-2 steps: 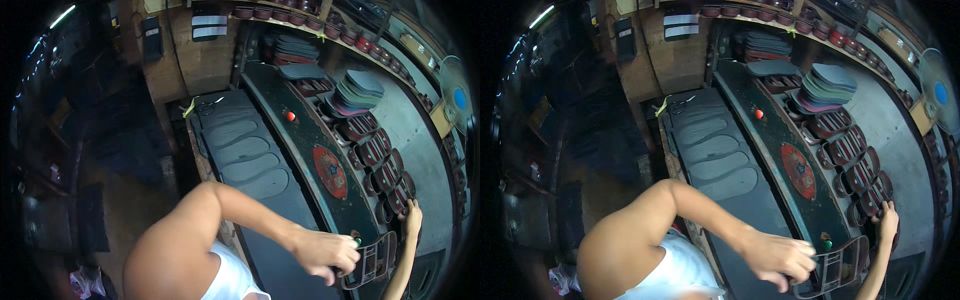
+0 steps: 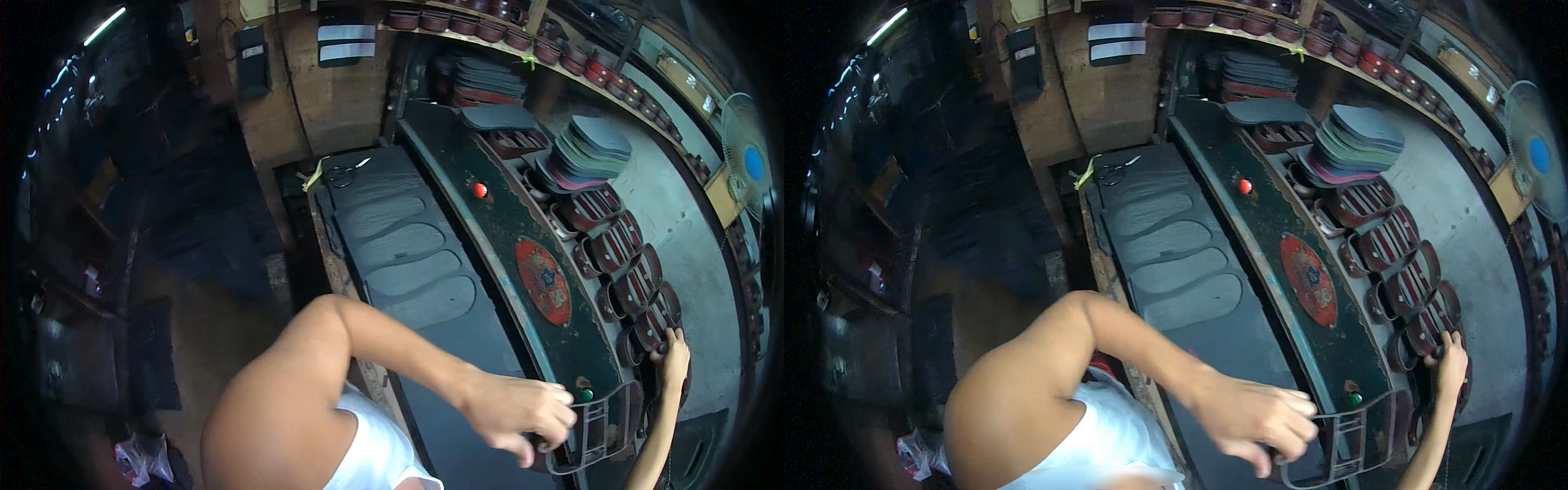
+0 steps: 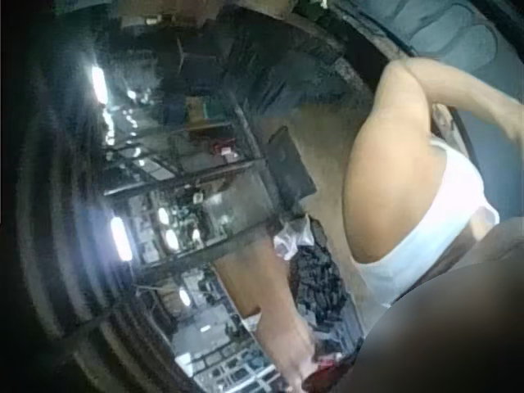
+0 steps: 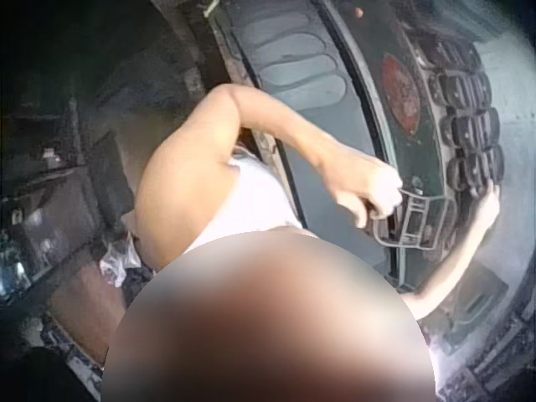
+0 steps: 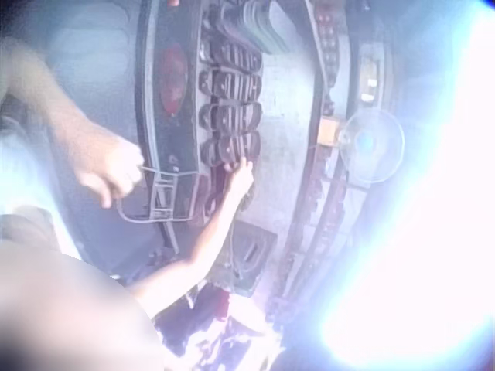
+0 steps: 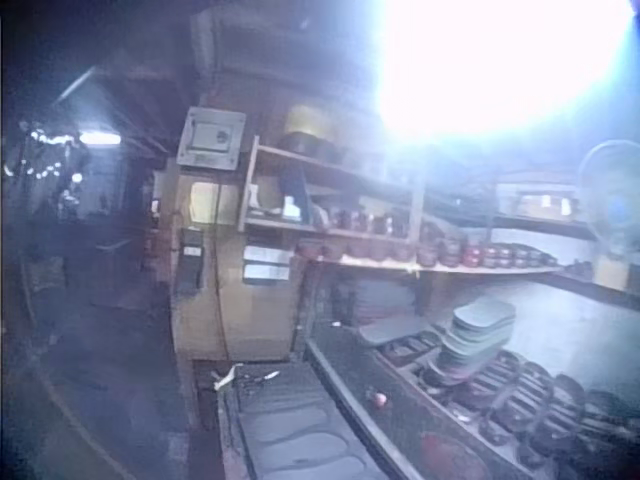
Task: The person uses a metal sandal template to mark and cut rubber soles with scissors. They repeatedly place the template on a sheet, trace or mark the outline, cut out the sole shape, and stack the finished pieces.
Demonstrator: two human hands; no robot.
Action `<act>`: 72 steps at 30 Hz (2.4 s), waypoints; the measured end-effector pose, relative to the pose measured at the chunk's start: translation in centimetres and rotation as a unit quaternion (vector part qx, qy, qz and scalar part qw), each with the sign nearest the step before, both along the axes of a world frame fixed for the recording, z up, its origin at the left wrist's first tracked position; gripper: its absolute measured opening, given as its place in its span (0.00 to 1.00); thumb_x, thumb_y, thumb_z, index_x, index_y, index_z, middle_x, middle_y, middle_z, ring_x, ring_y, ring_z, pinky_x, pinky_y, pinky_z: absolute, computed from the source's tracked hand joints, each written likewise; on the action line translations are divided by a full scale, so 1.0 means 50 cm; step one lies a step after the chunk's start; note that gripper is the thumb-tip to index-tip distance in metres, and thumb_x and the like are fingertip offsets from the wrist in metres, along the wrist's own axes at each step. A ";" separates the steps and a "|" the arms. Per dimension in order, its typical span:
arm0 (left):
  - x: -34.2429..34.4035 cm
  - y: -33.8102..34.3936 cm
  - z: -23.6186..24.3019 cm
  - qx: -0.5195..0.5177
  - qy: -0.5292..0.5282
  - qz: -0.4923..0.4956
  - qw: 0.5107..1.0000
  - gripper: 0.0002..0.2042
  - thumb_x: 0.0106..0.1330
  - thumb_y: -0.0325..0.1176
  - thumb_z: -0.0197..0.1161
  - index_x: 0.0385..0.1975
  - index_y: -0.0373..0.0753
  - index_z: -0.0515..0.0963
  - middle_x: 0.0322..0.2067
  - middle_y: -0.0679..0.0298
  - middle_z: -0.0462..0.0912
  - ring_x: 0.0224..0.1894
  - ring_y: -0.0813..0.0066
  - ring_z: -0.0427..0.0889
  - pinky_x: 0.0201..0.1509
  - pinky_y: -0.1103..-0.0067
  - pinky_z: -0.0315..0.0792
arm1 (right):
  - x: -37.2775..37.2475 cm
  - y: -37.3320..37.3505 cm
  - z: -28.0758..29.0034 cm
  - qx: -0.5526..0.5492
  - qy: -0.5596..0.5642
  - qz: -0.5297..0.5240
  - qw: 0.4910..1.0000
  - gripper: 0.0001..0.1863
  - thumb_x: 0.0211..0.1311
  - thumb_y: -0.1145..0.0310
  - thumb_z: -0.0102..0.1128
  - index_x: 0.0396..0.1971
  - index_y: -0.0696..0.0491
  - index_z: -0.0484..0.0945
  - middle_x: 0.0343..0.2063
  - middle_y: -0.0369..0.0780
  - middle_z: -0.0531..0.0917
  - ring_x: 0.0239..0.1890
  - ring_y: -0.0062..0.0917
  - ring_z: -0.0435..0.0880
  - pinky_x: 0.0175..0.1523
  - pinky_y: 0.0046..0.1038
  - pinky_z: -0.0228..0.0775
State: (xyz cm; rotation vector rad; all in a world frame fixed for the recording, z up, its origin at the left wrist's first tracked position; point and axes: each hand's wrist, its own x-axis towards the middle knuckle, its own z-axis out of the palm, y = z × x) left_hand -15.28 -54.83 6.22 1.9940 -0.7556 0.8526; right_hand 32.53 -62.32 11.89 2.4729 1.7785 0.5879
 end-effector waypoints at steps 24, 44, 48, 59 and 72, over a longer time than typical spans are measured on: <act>-0.315 0.191 -0.581 0.092 0.226 0.170 0.955 0.14 0.73 0.44 0.62 0.33 0.39 0.77 0.35 0.60 0.73 0.42 0.59 0.75 0.46 0.63 0.72 | -0.090 -0.041 -0.017 0.059 0.013 -0.086 0.994 0.37 0.54 0.77 0.70 0.67 0.52 0.70 0.61 0.53 0.77 0.66 0.49 0.73 0.69 0.42 0.67; -0.121 0.406 -0.463 0.112 0.403 0.156 0.895 0.16 0.70 0.33 0.63 0.54 0.35 0.77 0.47 0.50 0.77 0.51 0.47 0.77 0.58 0.61 0.71 | -0.380 -0.696 -0.663 0.158 0.292 -0.735 0.591 0.72 0.33 0.25 0.77 0.74 0.57 0.60 0.73 0.55 0.63 0.76 0.48 0.62 0.76 0.50 0.58; -0.079 0.400 -0.467 0.006 0.496 0.188 0.848 0.18 0.72 0.33 0.62 0.59 0.35 0.75 0.46 0.50 0.78 0.45 0.53 0.80 0.51 0.64 0.75 | -0.371 -0.679 -0.630 0.136 0.298 -0.768 0.550 0.70 0.33 0.28 0.80 0.75 0.53 0.60 0.73 0.54 0.63 0.76 0.47 0.62 0.75 0.51 0.60; -0.011 0.327 -0.433 0.071 0.255 0.307 0.914 0.17 0.73 0.35 0.61 0.58 0.35 0.78 0.48 0.48 0.79 0.51 0.49 0.79 0.57 0.64 0.73 | -0.375 -0.813 -0.713 0.333 0.288 -0.629 0.640 0.48 0.50 0.37 0.78 0.60 0.61 0.77 0.56 0.55 0.83 0.61 0.42 0.80 0.68 0.36 0.69; 0.094 0.233 -0.381 0.238 0.458 0.226 0.826 0.27 0.62 0.44 0.70 0.58 0.38 0.72 0.25 0.55 0.84 0.36 0.48 0.82 0.69 0.55 0.59 | -0.346 -0.895 -0.743 0.274 0.311 -0.572 0.708 0.35 0.66 0.46 0.69 0.61 0.59 0.78 0.57 0.53 0.83 0.60 0.40 0.82 0.66 0.35 0.70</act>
